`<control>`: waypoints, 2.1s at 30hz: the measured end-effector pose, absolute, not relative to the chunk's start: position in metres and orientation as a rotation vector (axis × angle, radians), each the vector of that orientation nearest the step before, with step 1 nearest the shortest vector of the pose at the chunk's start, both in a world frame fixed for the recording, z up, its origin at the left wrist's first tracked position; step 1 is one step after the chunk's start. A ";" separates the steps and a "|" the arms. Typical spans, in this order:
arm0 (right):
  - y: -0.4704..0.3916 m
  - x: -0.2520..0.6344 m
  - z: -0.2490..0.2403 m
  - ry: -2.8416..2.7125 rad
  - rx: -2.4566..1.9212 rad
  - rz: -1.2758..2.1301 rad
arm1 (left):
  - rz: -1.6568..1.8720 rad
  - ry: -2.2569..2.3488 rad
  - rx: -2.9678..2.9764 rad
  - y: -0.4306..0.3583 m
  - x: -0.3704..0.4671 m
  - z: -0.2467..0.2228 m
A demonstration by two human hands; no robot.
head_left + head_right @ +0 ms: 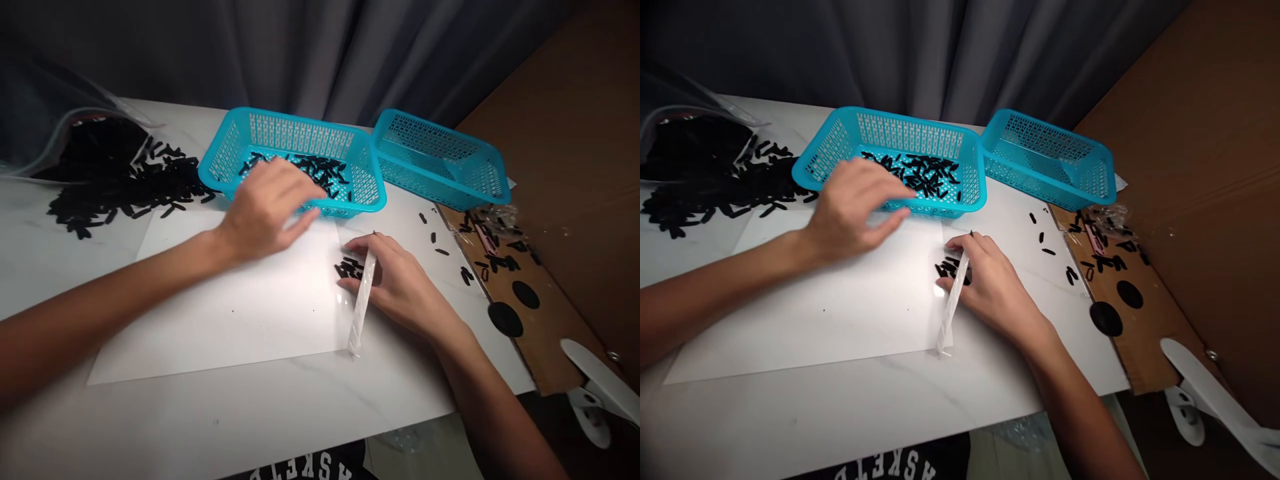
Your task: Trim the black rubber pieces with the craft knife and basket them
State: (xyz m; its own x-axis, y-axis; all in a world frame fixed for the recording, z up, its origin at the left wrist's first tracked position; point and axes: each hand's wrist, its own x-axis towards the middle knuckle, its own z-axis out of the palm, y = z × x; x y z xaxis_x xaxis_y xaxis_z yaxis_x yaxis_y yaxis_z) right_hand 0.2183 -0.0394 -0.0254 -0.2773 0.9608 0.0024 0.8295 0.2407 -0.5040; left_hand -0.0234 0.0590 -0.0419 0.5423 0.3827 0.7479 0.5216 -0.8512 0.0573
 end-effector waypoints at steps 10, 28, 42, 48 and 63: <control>-0.035 0.216 -0.029 -2.076 -1.524 0.742 | -0.913 -0.837 -3.309 0.020 0.005 -0.066; -0.029 0.218 -0.029 -0.906 -1.306 1.615 | -1.593 -0.876 -3.052 0.017 0.005 -0.062; -0.034 0.208 -0.030 -1.013 -1.260 1.444 | -1.677 -0.758 -2.952 0.016 0.005 -0.062; -0.034 0.211 -0.024 -0.946 -1.138 1.578 | -1.677 -0.713 -2.948 0.016 0.005 -0.062; -0.033 0.213 -0.033 -1.449 -1.306 1.225 | -1.761 -0.737 -2.903 0.015 0.005 -0.063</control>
State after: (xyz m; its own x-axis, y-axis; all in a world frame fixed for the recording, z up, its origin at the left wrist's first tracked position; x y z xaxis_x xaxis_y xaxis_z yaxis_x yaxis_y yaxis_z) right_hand 0.2135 -0.0327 -0.0328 -0.1324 0.9906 -0.0356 0.1994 -0.0086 -0.9799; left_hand 0.0052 0.0145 -0.0626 0.4127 0.5106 0.7543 0.1790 -0.8574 0.4824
